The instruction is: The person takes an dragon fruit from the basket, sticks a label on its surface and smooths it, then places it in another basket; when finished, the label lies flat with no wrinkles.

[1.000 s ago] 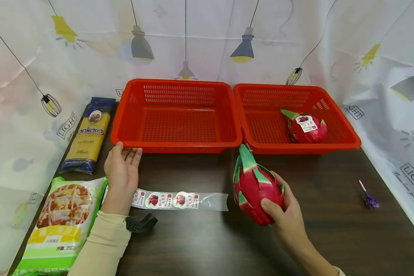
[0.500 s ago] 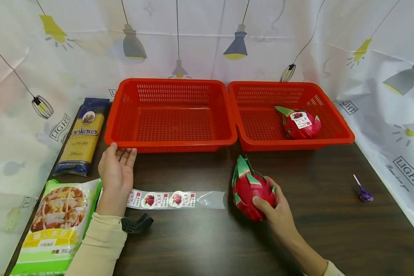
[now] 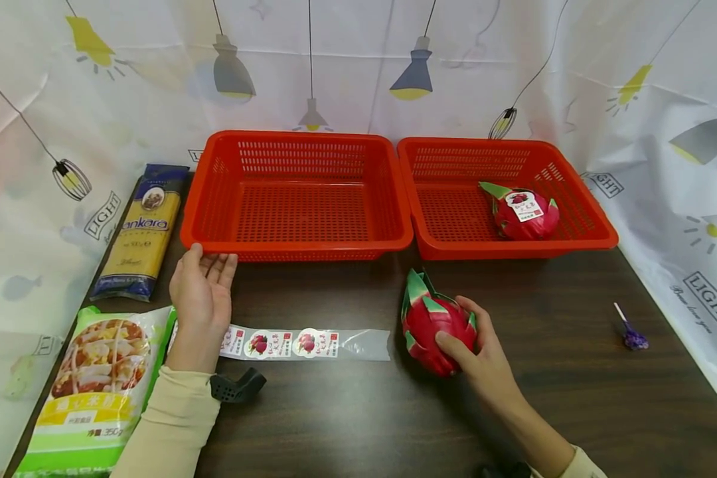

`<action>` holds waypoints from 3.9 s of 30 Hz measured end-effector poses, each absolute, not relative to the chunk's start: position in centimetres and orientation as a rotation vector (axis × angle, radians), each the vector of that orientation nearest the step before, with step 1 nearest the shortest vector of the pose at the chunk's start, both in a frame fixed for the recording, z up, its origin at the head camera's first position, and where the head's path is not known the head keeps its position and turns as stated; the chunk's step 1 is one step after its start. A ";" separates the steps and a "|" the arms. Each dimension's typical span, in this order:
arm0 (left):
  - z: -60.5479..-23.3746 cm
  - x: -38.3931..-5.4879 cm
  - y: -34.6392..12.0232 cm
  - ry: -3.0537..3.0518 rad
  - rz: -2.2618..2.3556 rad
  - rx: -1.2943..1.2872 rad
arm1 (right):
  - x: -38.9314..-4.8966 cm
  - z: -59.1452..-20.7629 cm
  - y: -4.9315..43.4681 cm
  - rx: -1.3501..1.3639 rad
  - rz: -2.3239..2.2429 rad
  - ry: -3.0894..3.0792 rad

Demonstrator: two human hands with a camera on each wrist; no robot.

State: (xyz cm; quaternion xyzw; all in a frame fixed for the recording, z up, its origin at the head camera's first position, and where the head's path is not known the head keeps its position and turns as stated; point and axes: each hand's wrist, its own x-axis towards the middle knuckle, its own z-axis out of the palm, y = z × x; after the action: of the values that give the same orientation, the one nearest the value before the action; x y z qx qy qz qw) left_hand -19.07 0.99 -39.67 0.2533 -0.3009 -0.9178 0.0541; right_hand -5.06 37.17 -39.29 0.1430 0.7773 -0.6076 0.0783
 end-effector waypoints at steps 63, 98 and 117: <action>-37.7 -8.0 2.7 -2.797 -0.727 -0.984 | -9.0 -34.3 27.0 -1.002 -0.683 2.655; -38.4 -14.4 -0.4 -3.109 -1.767 -1.327 | -8.5 -35.9 24.1 -1.236 -0.855 2.625; -38.8 -14.7 -0.3 -3.143 -1.744 -1.195 | -9.0 -36.8 24.7 -1.226 -0.890 2.698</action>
State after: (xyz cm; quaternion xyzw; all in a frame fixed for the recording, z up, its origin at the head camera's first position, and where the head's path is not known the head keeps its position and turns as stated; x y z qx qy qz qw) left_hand -14.70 -0.25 -38.80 -0.2991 -0.7868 -0.4367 -0.3176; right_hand -8.96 24.68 -36.76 -0.3961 0.8717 -0.2875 0.0238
